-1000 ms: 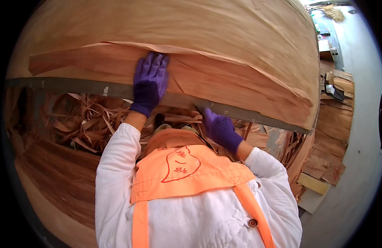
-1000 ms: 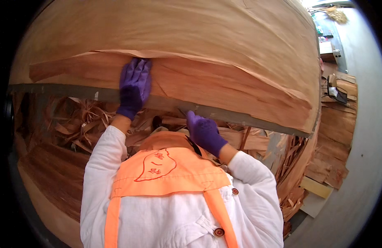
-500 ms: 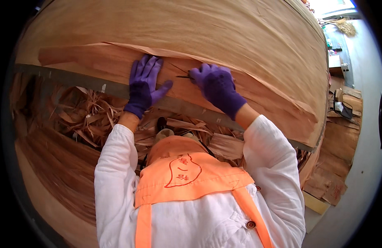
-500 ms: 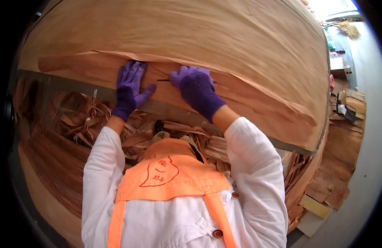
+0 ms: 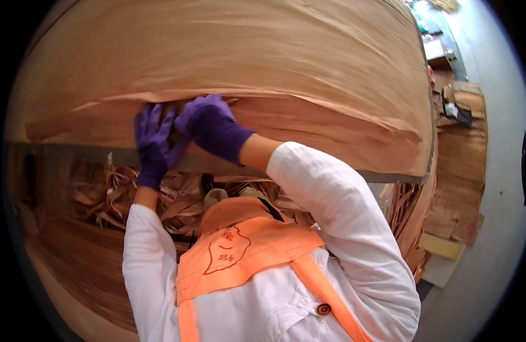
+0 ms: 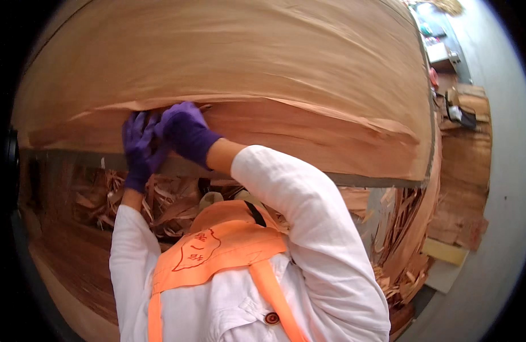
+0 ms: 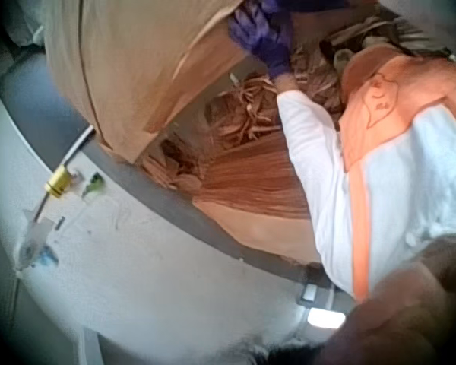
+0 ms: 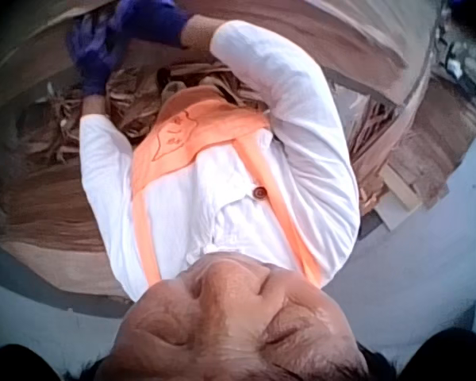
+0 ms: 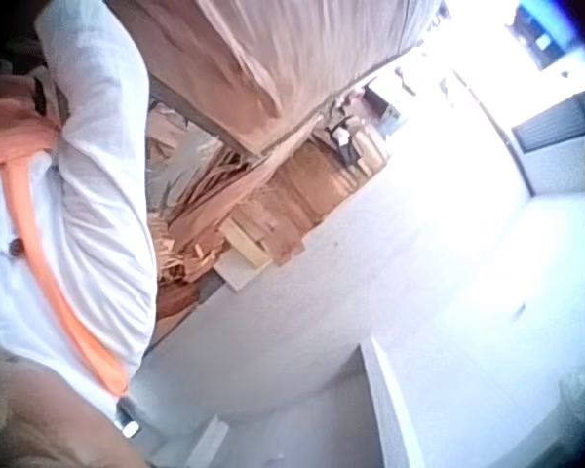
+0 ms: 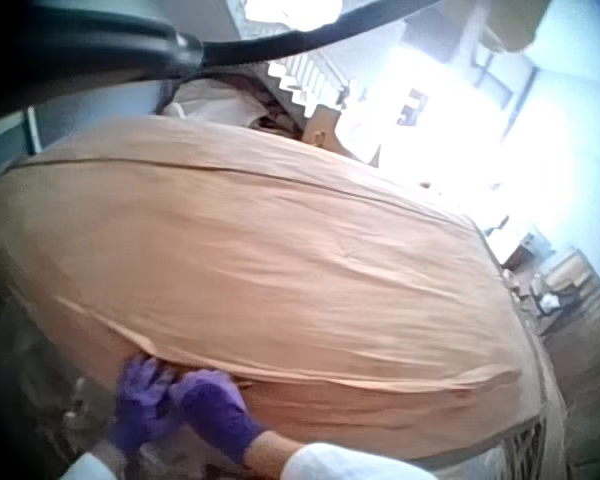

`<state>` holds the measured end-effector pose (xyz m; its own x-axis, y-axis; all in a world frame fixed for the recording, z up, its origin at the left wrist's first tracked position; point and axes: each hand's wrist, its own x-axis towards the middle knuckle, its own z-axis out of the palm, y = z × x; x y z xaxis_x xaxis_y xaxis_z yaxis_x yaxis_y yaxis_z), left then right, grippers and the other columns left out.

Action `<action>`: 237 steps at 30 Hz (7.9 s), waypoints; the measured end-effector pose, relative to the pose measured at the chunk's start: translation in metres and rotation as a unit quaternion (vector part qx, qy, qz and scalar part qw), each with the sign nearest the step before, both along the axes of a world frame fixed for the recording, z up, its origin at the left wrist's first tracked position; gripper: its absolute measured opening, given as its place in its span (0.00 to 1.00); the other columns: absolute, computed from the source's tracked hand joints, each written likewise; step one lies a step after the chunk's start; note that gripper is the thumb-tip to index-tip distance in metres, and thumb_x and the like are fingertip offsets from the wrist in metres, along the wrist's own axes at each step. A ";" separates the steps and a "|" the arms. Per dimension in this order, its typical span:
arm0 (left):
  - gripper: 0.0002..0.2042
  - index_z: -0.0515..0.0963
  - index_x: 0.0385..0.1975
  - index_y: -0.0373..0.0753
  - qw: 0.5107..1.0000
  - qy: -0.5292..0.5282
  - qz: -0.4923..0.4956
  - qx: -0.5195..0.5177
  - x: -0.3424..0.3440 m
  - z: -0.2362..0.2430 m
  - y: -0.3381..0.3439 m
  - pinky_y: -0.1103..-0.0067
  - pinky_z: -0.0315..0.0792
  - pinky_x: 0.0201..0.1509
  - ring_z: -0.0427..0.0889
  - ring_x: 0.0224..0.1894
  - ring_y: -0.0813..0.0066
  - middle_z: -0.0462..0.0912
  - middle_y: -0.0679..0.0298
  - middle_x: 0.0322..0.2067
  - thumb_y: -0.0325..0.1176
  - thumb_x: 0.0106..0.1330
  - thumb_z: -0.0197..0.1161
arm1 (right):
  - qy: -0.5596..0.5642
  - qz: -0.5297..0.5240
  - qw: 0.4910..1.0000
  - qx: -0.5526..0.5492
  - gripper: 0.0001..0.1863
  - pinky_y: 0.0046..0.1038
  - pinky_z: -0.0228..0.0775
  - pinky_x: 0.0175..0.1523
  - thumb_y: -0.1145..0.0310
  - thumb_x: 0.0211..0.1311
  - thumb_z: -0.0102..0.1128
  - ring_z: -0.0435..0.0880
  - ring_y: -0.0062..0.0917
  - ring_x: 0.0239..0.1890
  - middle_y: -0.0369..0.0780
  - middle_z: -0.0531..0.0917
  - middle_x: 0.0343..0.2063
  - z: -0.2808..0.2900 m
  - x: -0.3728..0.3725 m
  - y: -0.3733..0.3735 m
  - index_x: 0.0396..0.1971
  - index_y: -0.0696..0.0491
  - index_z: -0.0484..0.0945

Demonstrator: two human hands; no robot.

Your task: The person applies adhesive strips to a large sheet of wood veneer and then folds and positions the veneer sheets on a workbench.

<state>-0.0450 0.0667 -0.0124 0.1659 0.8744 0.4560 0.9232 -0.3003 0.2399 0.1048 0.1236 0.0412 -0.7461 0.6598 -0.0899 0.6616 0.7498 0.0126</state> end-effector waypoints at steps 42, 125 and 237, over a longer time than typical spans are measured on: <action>0.25 0.58 0.61 0.37 0.983 0.180 0.021 -0.025 0.095 -0.014 -0.006 0.61 0.43 0.67 0.52 0.65 0.50 0.54 0.46 0.63 0.41 0.66 0.42 | 0.057 -0.168 0.983 0.049 0.06 0.35 0.67 0.28 0.67 0.45 0.57 0.81 0.33 0.27 0.39 0.82 0.22 -0.024 0.116 0.005 0.22 0.49 0.83; 0.22 0.70 0.50 0.36 0.915 0.121 -0.382 -0.041 0.322 0.034 0.020 0.58 0.55 0.62 0.64 0.59 0.52 0.67 0.51 0.55 0.35 0.54 0.57 | -0.183 -0.618 0.763 0.045 0.12 0.38 0.68 0.27 0.72 0.49 0.51 0.79 0.35 0.27 0.41 0.78 0.26 -0.018 0.698 -0.295 0.36 0.45 0.74; 0.15 0.74 0.37 0.32 0.796 -0.476 -0.370 -0.053 0.171 0.398 0.087 0.84 0.74 0.30 0.79 0.26 0.78 0.79 0.61 0.29 0.40 0.66 0.53 | 0.819 -0.134 0.491 -0.265 0.10 0.20 0.68 0.26 0.67 0.61 0.54 0.76 0.21 0.20 0.38 0.77 0.21 0.270 0.166 -0.048 0.34 0.59 0.75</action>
<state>0.1257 0.1534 0.3854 0.2771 0.7390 0.6140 -0.1122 -0.6098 0.7846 0.2705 0.0758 0.3112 0.0024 0.9618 0.2739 -0.4656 0.2435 -0.8509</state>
